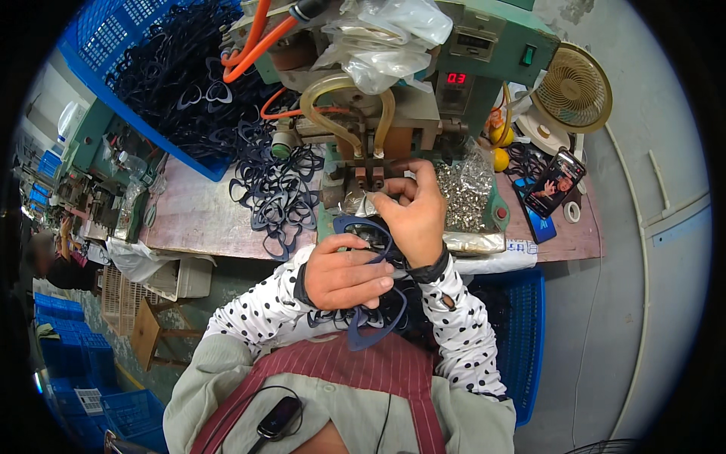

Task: The person repeatedly picks dark blue shoe parts from a blue crate and places them into a press machine, then removes the processed parts and sets them aside. The cycle continues throughout the clip.

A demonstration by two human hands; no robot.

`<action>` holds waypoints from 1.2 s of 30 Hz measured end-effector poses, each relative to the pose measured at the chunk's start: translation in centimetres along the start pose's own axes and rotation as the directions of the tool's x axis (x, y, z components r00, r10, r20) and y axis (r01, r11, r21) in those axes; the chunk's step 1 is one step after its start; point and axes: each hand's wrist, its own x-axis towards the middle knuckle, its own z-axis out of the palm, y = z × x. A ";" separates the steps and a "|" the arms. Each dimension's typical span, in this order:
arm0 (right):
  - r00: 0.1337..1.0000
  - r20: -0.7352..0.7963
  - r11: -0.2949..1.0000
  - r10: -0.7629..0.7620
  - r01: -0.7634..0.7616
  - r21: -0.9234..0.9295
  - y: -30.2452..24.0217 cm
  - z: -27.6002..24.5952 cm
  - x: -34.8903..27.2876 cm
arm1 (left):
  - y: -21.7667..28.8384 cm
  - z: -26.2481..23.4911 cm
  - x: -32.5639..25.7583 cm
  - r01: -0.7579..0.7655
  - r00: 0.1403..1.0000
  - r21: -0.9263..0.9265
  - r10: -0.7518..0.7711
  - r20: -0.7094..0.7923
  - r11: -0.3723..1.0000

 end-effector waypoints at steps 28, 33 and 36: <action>0.957 -0.212 0.708 -0.199 -0.010 -0.707 10.8 -13.1 1.0 | -0.3 0.7 -3.7 0.208 0.978 0.012 -0.208 -0.013 0.978; 0.926 -0.314 0.770 -0.208 -0.043 -0.636 11.1 -12.8 0.8 | -3.5 -2.3 -10.4 0.569 0.819 0.373 -0.543 -0.182 0.733; 0.913 -0.378 0.843 -0.156 -0.077 -0.533 11.5 -12.8 0.8 | -6.7 -5.7 -14.9 0.725 0.622 0.541 -0.744 -0.247 0.427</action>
